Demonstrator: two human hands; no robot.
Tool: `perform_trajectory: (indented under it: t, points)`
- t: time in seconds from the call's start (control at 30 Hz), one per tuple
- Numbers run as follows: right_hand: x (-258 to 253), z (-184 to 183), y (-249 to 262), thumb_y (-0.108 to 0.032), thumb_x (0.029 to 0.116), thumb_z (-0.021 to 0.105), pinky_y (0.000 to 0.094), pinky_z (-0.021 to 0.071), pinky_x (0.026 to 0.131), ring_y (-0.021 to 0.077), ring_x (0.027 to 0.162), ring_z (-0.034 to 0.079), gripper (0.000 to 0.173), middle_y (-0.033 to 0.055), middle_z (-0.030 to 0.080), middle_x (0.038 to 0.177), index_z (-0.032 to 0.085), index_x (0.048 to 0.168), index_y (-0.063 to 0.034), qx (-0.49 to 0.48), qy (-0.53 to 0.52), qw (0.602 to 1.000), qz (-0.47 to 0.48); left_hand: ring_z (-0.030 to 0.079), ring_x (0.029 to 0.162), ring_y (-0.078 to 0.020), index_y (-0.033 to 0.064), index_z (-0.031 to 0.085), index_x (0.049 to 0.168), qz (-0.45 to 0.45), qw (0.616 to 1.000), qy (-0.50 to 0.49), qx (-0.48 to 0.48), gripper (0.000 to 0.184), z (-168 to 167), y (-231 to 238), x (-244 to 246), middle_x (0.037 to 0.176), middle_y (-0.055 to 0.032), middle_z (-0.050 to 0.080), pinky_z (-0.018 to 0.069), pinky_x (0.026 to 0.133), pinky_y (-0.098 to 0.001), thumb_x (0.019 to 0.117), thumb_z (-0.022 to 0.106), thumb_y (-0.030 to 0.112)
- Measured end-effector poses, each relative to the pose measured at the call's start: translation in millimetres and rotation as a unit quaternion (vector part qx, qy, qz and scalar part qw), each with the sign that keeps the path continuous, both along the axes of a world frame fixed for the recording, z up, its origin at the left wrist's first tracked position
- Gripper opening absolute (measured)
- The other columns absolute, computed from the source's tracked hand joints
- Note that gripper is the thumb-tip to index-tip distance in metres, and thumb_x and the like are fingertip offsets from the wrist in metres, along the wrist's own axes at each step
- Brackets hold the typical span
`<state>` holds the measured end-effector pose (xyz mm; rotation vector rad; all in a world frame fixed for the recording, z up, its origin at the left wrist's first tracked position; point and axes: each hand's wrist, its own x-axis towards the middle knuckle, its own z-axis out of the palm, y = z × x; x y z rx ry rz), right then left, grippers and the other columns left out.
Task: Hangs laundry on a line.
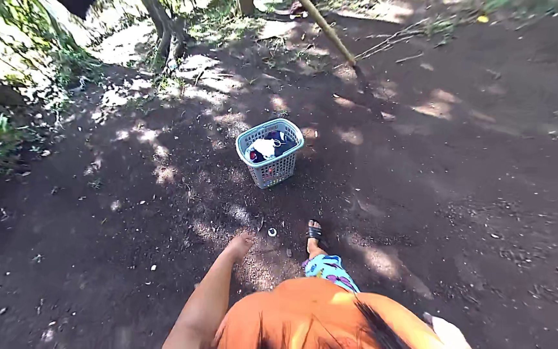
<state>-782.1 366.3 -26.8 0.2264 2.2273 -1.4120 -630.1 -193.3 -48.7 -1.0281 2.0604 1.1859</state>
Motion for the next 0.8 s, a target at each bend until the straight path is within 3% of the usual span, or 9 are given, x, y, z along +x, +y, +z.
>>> perform_trajectory:
  t: [0.03, 0.07, 0.1, 0.17, 0.27, 0.4, 0.57, 0.7, 0.8]
  points:
    - [-29, 64, -60, -0.007, 0.1111, 0.035, 0.0369, 0.0476, 0.102, 0.0295, 0.117, 0.063, 0.038, 0.0294, 0.057, 0.136, 0.044, 0.143, 0.0131, 0.077, -0.196, 0.966, -0.147, 0.057, 0.132, -0.0364, 0.0034, 0.05, 0.147, 0.027, 1.0, -0.011, 0.007, 0.045, -11, -6, -7, 0.142, -0.0234, 0.058, 0.0436, 0.112, -0.0537, 0.1091, 0.049, 0.027]
    - [-58, 91, -95, -0.015, 0.1128, 0.034, 0.0381, 0.042, 0.109, 0.0272, 0.13, 0.056, 0.044, 0.0232, 0.048, 0.15, 0.038, 0.152, 0.0038, 0.104, -0.266, 0.938, -0.196, 0.057, 0.132, -0.0371, 0.0024, 0.05, 0.147, 0.065, 0.998, -0.025, 0.012, 0.045, -18, -10, -12, 0.143, -0.024, 0.057, 0.0433, 0.113, -0.0535, 0.1093, 0.049, 0.026]
    - [-85, 93, -118, -0.018, 0.1128, 0.035, 0.0412, 0.0428, 0.109, 0.0315, 0.133, 0.054, 0.046, 0.0259, 0.046, 0.153, 0.037, 0.153, 0.0045, 0.143, -0.254, 0.94, -0.178, 0.057, 0.132, -0.0374, 0.0021, 0.049, 0.147, 0.106, 0.993, -0.041, 0.014, 0.045, -22, -12, -14, 0.143, -0.0243, 0.057, 0.044, 0.112, -0.0536, 0.1095, 0.048, 0.027]
    - [-159, 40, -142, -0.021, 0.1108, 0.04, 0.0438, 0.0518, 0.098, 0.0375, 0.117, 0.064, 0.045, 0.0332, 0.057, 0.135, 0.05, 0.14, 0.0123, 0.234, -0.186, 0.954, -0.006, 0.06, 0.128, -0.0386, 0.0012, 0.05, 0.146, 0.174, 0.981, -0.08, 0.025, 0.045, -14, -15, -18, 0.142, -0.025, 0.058, 0.0456, 0.109, -0.0544, 0.1099, 0.047, 0.028]
    - [-312, -69, -212, -0.024, 0.1107, 0.045, 0.0542, 0.0515, 0.096, 0.0399, 0.108, 0.065, 0.042, 0.0312, 0.063, 0.125, 0.055, 0.137, 0.007, 0.238, -0.128, 0.937, 0.222, 0.062, 0.122, -0.0392, 0.0007, 0.053, 0.143, 0.252, 0.961, -0.107, 0.038, 0.042, 4, -27, -34, 0.137, -0.0256, 0.06, 0.0482, 0.105, -0.0553, 0.1093, 0.049, 0.026]
    - [-442, -40, -405, -0.021, 0.1086, 0.049, 0.0535, 0.0472, 0.107, 0.0385, 0.123, 0.061, 0.041, 0.0273, 0.058, 0.137, 0.052, 0.143, 0.0021, 0.238, -0.073, 0.891, 0.379, 0.063, 0.122, -0.0382, 0.0008, 0.051, 0.145, 0.414, 0.906, -0.088, 0.024, 0.041, 15, -27, -65, 0.138, -0.026, 0.059, 0.0495, 0.104, -0.0534, 0.11, 0.047, 0.022]
    - [-509, -41, -597, -0.018, 0.1039, 0.058, 0.0526, 0.0533, 0.1, 0.0358, 0.116, 0.065, 0.042, 0.0253, 0.059, 0.136, 0.053, 0.141, 0.0003, 0.087, -0.011, 0.922, 0.376, 0.061, 0.125, -0.0371, 0.0003, 0.05, 0.145, 0.413, 0.894, -0.128, 0.12, 0.041, 2, -36, -106, 0.14, -0.0261, 0.057, 0.0483, 0.106, -0.0522, 0.1101, 0.048, 0.021]
    - [-507, -50, -695, -0.019, 0.1021, 0.06, 0.0551, 0.0532, 0.097, 0.0365, 0.111, 0.067, 0.04, 0.0243, 0.065, 0.127, 0.057, 0.139, -0.0025, 0.099, 0.007, 0.88, 0.465, 0.063, 0.121, -0.0373, -0.0021, 0.052, 0.143, 0.4, 0.897, -0.13, 0.138, 0.04, -17, -77, -135, 0.135, -0.027, 0.06, 0.0487, 0.106, -0.0517, 0.1093, 0.05, 0.02]
    - [-510, -94, -726, -0.02, 0.1, 0.065, 0.0573, 0.05, 0.101, 0.0381, 0.116, 0.065, 0.042, 0.0246, 0.066, 0.126, 0.059, 0.137, -0.0019, 0.154, -0.026, 0.818, 0.553, 0.061, 0.125, -0.038, -0.0003, 0.049, 0.146, 0.435, 0.886, -0.116, 0.111, 0.042, -5, -112, -166, 0.14, -0.0263, 0.057, 0.048, 0.107, -0.0536, 0.1097, 0.047, 0.02]
